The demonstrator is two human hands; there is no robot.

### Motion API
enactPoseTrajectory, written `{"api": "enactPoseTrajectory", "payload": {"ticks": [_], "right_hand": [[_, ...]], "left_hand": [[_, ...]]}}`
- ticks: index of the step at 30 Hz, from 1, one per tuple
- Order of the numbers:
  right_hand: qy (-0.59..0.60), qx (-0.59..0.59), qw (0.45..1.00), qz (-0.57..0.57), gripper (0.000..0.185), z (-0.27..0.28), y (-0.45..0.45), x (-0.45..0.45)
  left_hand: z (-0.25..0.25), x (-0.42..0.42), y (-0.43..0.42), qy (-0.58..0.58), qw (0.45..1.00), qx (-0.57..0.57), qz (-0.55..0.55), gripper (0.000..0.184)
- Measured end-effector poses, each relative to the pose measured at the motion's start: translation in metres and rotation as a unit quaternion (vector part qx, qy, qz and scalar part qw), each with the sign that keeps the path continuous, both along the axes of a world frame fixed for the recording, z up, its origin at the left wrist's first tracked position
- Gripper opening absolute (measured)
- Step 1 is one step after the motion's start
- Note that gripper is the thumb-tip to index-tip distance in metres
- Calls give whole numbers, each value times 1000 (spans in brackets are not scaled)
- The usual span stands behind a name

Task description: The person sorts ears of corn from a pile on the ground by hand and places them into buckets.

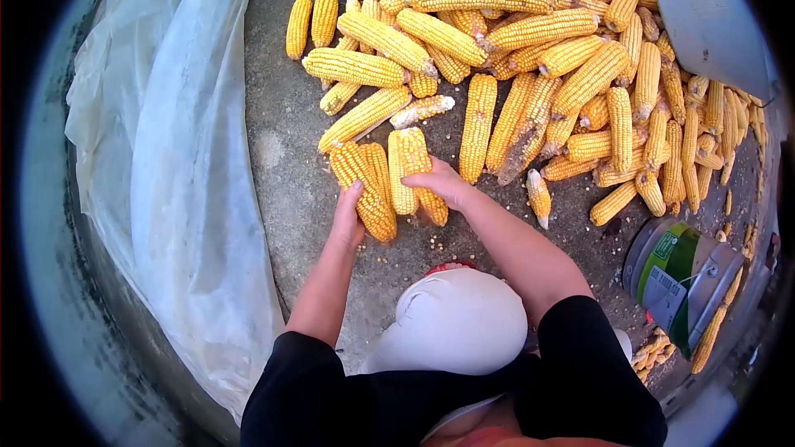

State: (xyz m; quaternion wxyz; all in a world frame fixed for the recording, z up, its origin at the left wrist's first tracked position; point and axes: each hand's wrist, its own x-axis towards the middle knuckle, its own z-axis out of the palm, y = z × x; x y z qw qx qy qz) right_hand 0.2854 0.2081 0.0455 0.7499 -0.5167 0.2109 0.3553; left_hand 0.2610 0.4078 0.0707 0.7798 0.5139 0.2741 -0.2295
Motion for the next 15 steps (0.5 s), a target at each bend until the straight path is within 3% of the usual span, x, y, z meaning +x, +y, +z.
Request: {"api": "enactPoseTrajectory", "payload": {"ticks": [2,5,6,8,10,13,15], "right_hand": [[6,104,994,-14,56,25,-33,-6],[-32,36,998,-47,64,84,-91,-26],[-58,-16,996,-71,67,113,-113,-35],[-122,-64,987,-79,73,162,-169,-57],[-177,-98,969,-141,76,227,-222,-90],[-228,-290,901,-229,79,341,-288,-159],[-241,-404,835,-284,77,408,-327,-211]], "left_hand": [[9,-5,-20,48,990,-111,71,57],[25,-10,-52,-20,991,-124,-52,72],[52,-4,-76,-36,985,-143,-92,77],[105,12,-137,37,963,-238,-118,86],[120,18,-185,-57,906,-337,-251,95],[197,17,-300,-129,825,-372,-405,104],[251,-4,-384,-185,770,-418,-445,104]]}}
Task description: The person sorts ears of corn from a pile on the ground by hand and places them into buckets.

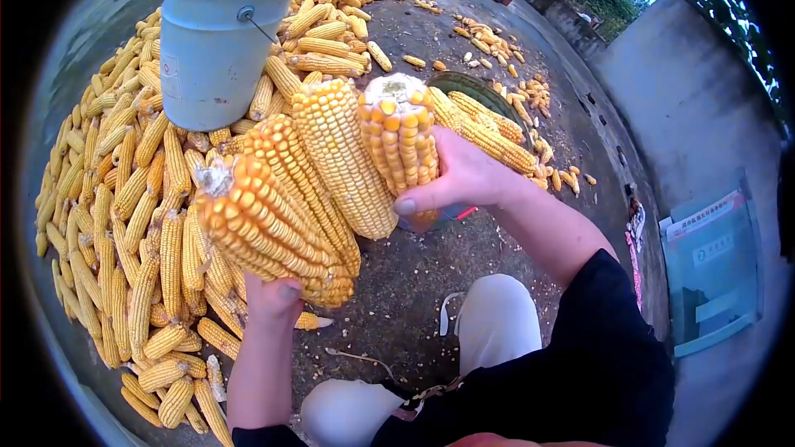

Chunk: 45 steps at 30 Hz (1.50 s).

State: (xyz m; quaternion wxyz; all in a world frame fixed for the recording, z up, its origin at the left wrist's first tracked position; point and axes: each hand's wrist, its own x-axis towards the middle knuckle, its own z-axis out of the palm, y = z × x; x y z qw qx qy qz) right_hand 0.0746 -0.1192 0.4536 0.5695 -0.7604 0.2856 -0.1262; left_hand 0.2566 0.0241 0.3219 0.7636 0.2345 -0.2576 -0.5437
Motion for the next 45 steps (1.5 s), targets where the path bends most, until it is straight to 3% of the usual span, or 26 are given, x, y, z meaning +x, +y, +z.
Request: {"api": "enactPoseTrajectory", "payload": {"ticks": [1,4,7,10,11,12,13,15,17,20,22,23,25,26,27,29,30,31,33,34,37,38,39,41,43,45], "right_hand": [[-4,-116,993,-25,77,23,-26,-28],[9,-225,973,-57,73,104,-77,-94],[107,-231,967,-19,67,132,-137,-148],[219,-98,970,-33,64,79,-200,-182],[278,-126,951,-45,71,53,-212,-193],[410,-283,864,-68,80,9,-236,-205],[423,-294,851,-99,86,-23,-260,-215],[293,-204,919,-165,85,-11,-272,-236],[256,-225,928,-152,83,-40,-302,-253],[246,-252,923,-154,80,-50,-312,-256],[261,-252,915,-176,77,-63,-316,-259],[256,-244,919,-173,77,-64,-314,-263],[187,-172,945,-205,73,-59,-303,-277],[79,-61,973,-207,68,-63,-296,-284],[77,-55,974,-207,68,-68,-291,-285],[-80,138,956,-247,62,-78,-278,-284],[0,187,969,-164,68,-53,-266,-293],[55,116,982,-139,65,-59,-262,-296],[182,-180,963,-89,62,-40,-238,-306],[241,-319,914,-75,61,-53,-242,-309],[219,-255,939,-72,60,-48,-247,-328],[262,-291,915,-98,53,-55,-252,-332],[265,-287,915,-100,53,-65,-253,-336],[113,-30,974,-195,48,-82,-247,-346],[10,88,975,-205,50,-102,-250,-356],[23,96,969,-226,53,-121,-248,-363]], "left_hand": [[28,-16,-40,-33,999,-18,-38,98],[110,-84,-132,-32,985,-127,-115,65],[127,-154,-188,-8,984,-61,-166,56],[107,-187,-218,-151,965,118,-179,57],[96,-195,-226,-174,962,148,-150,52],[83,-200,-232,-186,960,170,-122,51],[74,-200,-238,-200,957,189,-93,49],[66,-195,-239,-262,943,200,-52,46],[70,-191,-240,-198,948,231,-92,44],[80,-193,-247,-217,930,289,-72,42],[90,-195,-250,-334,901,278,3,42],[96,-186,-256,-349,893,282,-21,47],[124,-193,-265,-384,885,264,-9,52],[132,-197,-271,-393,880,262,-41,55],[141,-201,-276,-402,875,259,-73,57],[145,-222,-292,-463,849,247,-63,71],[140,-233,-300,-500,826,254,-63,75],[134,-242,-309,-537,801,258,-63,78],[113,-244,-334,-761,606,228,-34,81],[110,-243,-344,-776,584,232,-64,79],[116,-257,-355,-766,595,233,-66,75],[106,-265,-358,-755,613,232,-26,75],[92,-276,-358,-779,569,261,30,77],[73,-284,-351,-802,527,274,71,78],[84,-287,-341,-825,495,265,72,76],[110,-280,-336,-933,287,211,47,75]]}}
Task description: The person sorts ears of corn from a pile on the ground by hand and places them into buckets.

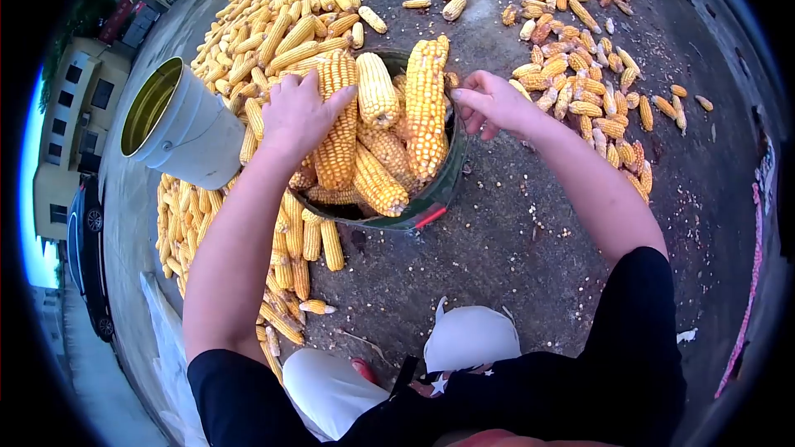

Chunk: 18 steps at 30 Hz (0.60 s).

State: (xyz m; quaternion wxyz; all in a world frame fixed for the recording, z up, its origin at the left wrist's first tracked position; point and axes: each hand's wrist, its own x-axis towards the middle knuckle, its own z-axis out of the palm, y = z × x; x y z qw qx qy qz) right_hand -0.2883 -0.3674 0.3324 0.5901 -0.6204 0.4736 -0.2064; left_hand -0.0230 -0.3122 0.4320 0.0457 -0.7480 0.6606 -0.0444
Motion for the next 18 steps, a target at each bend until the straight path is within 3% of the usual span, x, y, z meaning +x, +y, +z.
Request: {"api": "enactPoseTrajectory", "payload": {"ticks": [2,4,6,7,8,9,10,12,16,18], "right_hand": [[27,12,999,14,57,-3,9,4],[46,-23,998,25,58,-2,7,9],[138,-75,986,47,48,19,9,20],[196,-156,967,39,46,9,4,31],[254,-236,938,28,43,-1,-2,40],[275,-227,933,44,34,19,4,41],[275,-225,934,42,34,28,2,41],[300,-167,927,149,26,40,-7,42],[247,-146,943,169,23,47,-27,31],[276,-150,932,183,23,52,-36,28]], "left_hand": [[-6,39,1,147,980,-107,-75,74],[-15,75,8,383,918,-98,20,74],[-42,86,35,412,893,-35,175,79],[-49,82,45,455,833,45,310,78],[-71,86,51,584,753,22,303,72],[-93,91,57,697,651,3,300,66],[-106,92,58,756,603,-43,250,61],[-108,83,60,757,610,-48,229,57],[-106,51,86,731,614,-115,274,53],[-94,24,102,727,629,-91,261,55]]}}
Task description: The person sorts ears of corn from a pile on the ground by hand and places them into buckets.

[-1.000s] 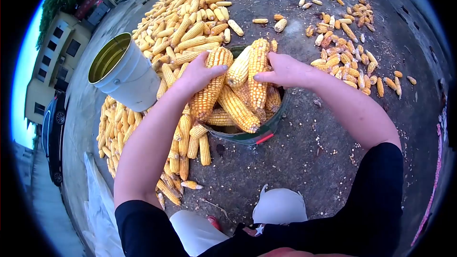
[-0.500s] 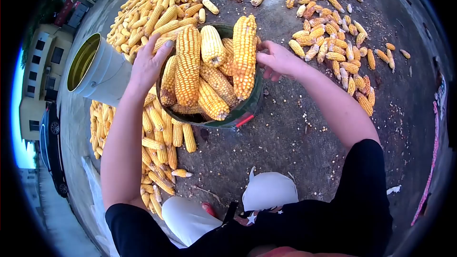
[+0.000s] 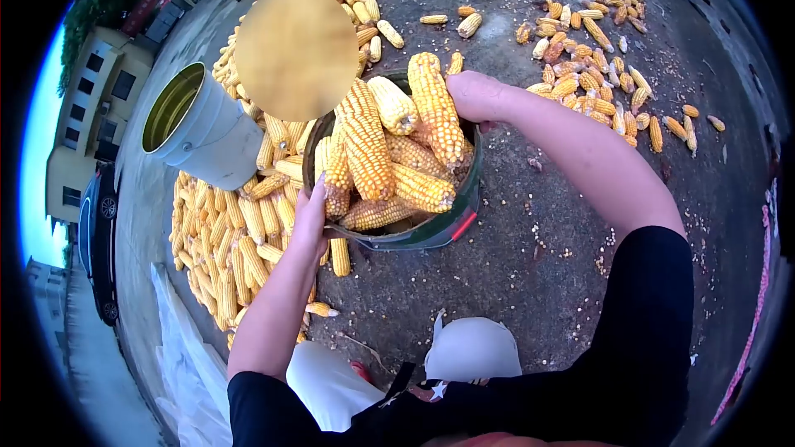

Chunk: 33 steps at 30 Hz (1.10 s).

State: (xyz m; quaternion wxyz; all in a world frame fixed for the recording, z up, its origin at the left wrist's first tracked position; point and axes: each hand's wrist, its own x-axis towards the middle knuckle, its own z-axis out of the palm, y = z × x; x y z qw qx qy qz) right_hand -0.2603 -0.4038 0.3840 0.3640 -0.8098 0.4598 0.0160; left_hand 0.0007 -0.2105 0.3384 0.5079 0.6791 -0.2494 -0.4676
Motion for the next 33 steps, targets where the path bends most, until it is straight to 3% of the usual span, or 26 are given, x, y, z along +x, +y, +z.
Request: {"api": "enactPoseTrajectory", "payload": {"ticks": [2,5,6,8,10,11,12,14,18,19,20,21,25,26,29,31,33], "right_hand": [[50,-36,998,33,22,-6,-19,1],[48,-40,996,68,24,7,-26,-9],[37,-121,984,122,25,-23,-46,-14],[-71,-155,979,109,27,-36,-59,-36],[-191,-47,976,-95,33,12,-18,-45],[-215,-54,974,-57,42,21,-8,-45],[-205,-208,955,59,52,6,-13,-38],[-42,-206,973,91,60,14,12,-26],[-144,-171,955,195,57,13,-3,-36],[12,-207,967,146,51,17,1,-31],[3,-247,954,169,46,16,-1,-24],[-19,-207,962,180,41,15,-8,-14],[26,-181,956,230,45,17,-23,24],[18,-129,968,215,44,22,-19,29],[16,-175,961,214,45,21,-26,28],[5,-201,975,93,45,33,-2,23],[-119,-260,958,12,38,38,2,1]], "left_hand": [[28,-39,16,-7,997,72,-6,57],[26,-72,43,19,996,65,-55,66],[20,-80,51,28,995,66,-73,68],[16,-94,64,4,996,55,-73,67],[15,-92,70,33,995,52,-80,66],[12,-92,72,39,995,51,-74,66],[10,-90,73,37,995,53,-76,64],[9,-85,75,26,995,55,-77,63],[12,-81,71,15,994,66,-85,58],[9,-82,69,19,993,56,-102,60],[6,-80,74,24,992,54,-107,61],[-1,-80,77,14,994,48,-97,63],[-18,-74,86,16,994,8,-104,74],[-18,-70,92,45,991,-3,-126,77],[-26,-43,111,83,980,27,-178,79],[-33,-2,132,76,955,109,-264,71],[-42,66,154,19,903,203,-377,61]]}}
